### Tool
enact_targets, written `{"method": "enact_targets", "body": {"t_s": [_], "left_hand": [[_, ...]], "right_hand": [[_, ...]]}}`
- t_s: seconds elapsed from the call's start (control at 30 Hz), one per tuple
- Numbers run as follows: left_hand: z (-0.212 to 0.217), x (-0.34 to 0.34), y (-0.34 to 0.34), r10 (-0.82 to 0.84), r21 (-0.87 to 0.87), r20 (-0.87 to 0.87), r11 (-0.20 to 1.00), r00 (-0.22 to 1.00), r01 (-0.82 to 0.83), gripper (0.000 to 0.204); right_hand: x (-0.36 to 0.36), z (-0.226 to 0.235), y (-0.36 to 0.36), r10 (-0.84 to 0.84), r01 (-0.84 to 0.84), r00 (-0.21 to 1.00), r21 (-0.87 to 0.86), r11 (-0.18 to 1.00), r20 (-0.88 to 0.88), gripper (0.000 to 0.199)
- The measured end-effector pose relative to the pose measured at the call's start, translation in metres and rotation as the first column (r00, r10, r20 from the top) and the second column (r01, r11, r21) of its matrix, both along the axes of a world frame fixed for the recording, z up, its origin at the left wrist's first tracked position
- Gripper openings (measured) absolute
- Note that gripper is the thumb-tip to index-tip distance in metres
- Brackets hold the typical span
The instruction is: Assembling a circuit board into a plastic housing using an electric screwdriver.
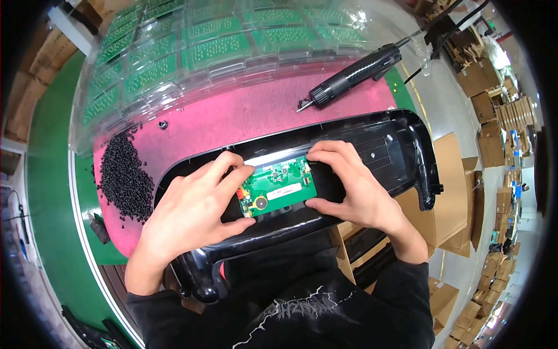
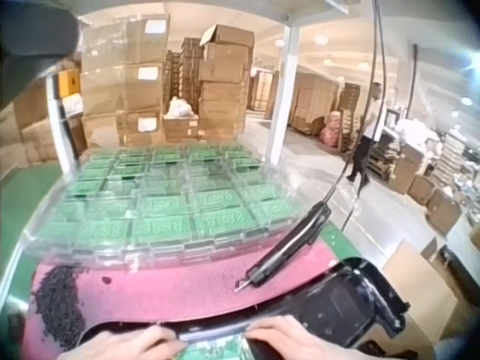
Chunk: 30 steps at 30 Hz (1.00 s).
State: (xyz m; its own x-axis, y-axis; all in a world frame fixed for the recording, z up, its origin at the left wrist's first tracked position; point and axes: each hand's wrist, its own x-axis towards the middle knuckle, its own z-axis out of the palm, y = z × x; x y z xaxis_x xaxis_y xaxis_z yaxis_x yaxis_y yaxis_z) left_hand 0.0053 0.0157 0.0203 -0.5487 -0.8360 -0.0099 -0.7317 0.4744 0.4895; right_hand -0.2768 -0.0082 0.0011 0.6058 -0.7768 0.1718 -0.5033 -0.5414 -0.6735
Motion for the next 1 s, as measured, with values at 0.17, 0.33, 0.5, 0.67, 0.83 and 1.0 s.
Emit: {"method": "enact_targets", "body": {"t_s": [0.17, 0.33, 0.5, 0.67, 0.83, 1.0], "left_hand": [[0.0, 0.003, 0.002, 0.0, 0.035, -0.01, 0.999, 1.0, 0.001, 0.075], [0.001, 0.003, 0.004, 0.007, -0.034, -0.04, 0.999, 0.999, -0.008, 0.069], [0.002, 0.001, 0.0, 0.047, -0.084, -0.107, 0.995, 0.993, -0.056, 0.051], [-0.004, -0.003, 0.0, 0.067, -0.137, -0.152, 0.987, 0.986, -0.088, 0.05], [0.0, -0.003, 0.0, 0.111, -0.076, -0.342, 0.986, 0.933, -0.145, 0.048], [-0.004, 0.01, 0.001, 0.087, -0.101, -0.593, 0.978, 0.801, -0.181, 0.03]], "right_hand": [[-0.015, 0.04, -0.025, -0.2, 0.185, 0.977, -0.168, 0.968, -0.072, 0.068], [-0.027, 0.067, -0.107, -0.309, 0.355, 0.876, 0.061, 0.933, -0.371, 0.052], [-0.027, 0.035, -0.135, -0.304, 0.313, 0.899, -0.022, 0.949, -0.315, 0.045], [0.003, 0.03, -0.1, -0.107, 0.134, 0.712, 0.015, 0.991, 0.694, 0.061], [0.05, 0.057, -0.044, 0.11, -0.053, 0.701, -0.103, 0.993, 0.704, 0.113], [0.077, 0.041, -0.027, 0.273, -0.156, 0.736, -0.237, 0.959, 0.62, 0.128]]}}
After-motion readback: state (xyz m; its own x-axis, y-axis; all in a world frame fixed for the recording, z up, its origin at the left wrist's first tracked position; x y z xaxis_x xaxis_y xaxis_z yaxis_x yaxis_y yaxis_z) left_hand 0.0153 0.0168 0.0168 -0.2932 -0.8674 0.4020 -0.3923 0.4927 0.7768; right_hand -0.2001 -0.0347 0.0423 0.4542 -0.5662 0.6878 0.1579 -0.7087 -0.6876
